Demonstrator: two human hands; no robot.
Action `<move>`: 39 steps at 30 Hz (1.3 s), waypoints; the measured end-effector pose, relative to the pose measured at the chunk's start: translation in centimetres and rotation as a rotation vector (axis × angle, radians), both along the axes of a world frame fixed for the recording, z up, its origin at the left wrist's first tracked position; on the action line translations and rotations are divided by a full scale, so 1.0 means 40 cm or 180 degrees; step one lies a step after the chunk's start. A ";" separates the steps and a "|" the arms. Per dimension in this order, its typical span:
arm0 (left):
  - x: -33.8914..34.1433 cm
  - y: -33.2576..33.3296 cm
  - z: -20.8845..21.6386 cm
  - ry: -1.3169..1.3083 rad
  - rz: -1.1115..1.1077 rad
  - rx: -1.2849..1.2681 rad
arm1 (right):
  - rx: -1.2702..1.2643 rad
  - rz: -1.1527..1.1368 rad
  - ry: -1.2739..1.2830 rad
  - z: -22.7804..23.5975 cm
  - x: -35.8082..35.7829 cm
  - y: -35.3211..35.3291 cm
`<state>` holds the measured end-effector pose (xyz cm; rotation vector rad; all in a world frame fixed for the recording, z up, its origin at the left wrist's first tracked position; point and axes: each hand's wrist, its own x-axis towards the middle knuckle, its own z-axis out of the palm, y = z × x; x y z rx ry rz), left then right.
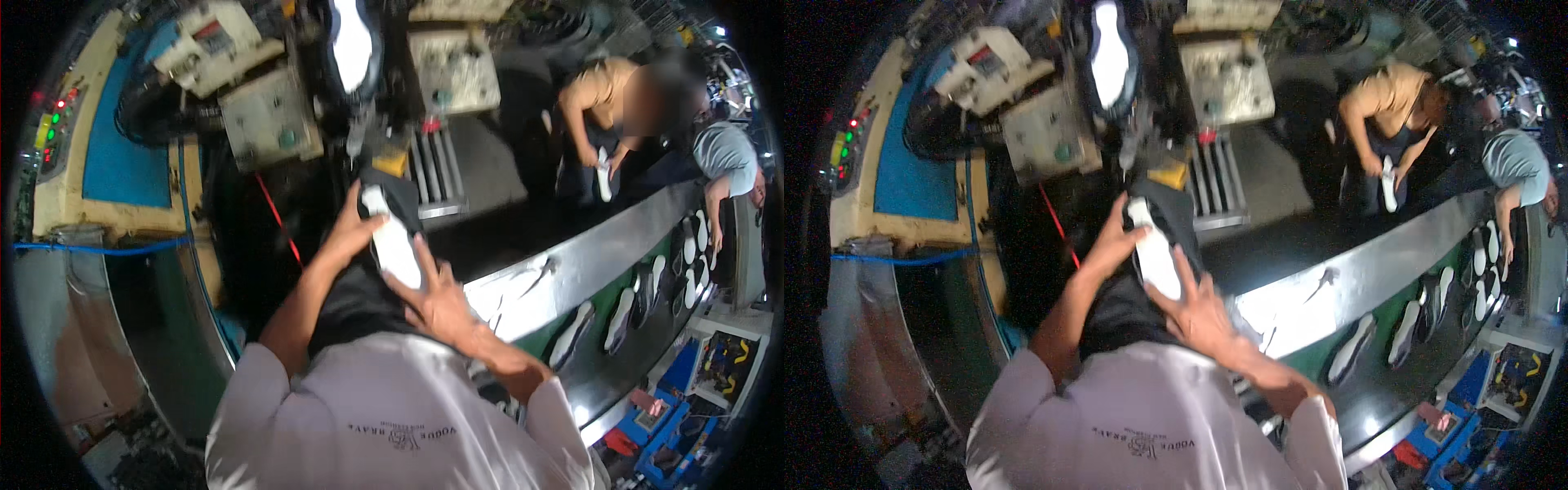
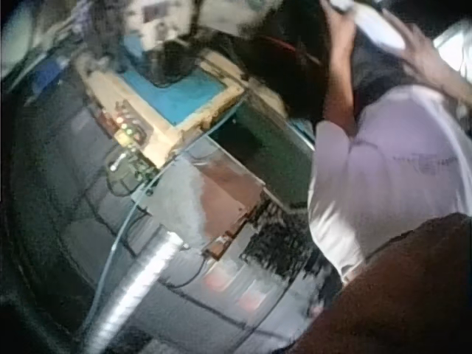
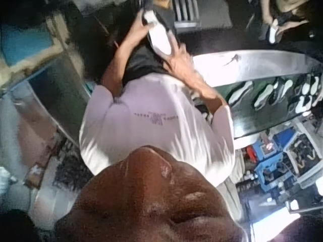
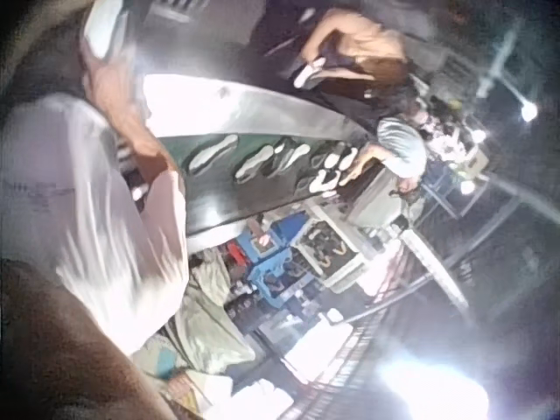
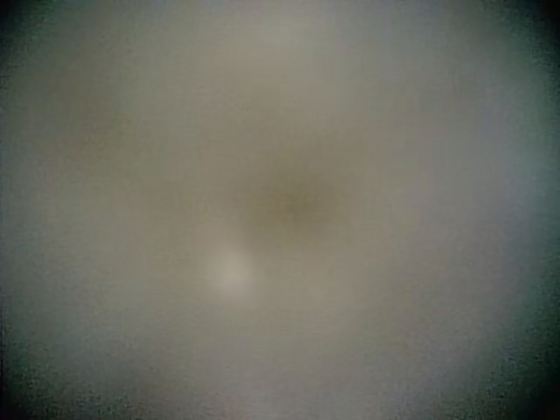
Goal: Operating a toe-lasting machine to shape shoes in a manufacturing environment.
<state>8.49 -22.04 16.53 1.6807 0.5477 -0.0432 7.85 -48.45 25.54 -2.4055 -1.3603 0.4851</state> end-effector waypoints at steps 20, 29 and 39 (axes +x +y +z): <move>0.408 0.405 0.197 -0.1422 0.1018 -0.0601 | 0.0656 -0.0790 0.0108 0.156 0.188 -0.068; 0.482 0.397 0.419 -0.1200 0.0456 -0.2053 | 0.1119 -0.0614 -0.0823 0.332 0.452 0.234; -0.136 0.280 0.336 -0.1263 0.0958 -0.2925 | 0.1447 -0.0771 -0.0704 0.237 0.620 0.611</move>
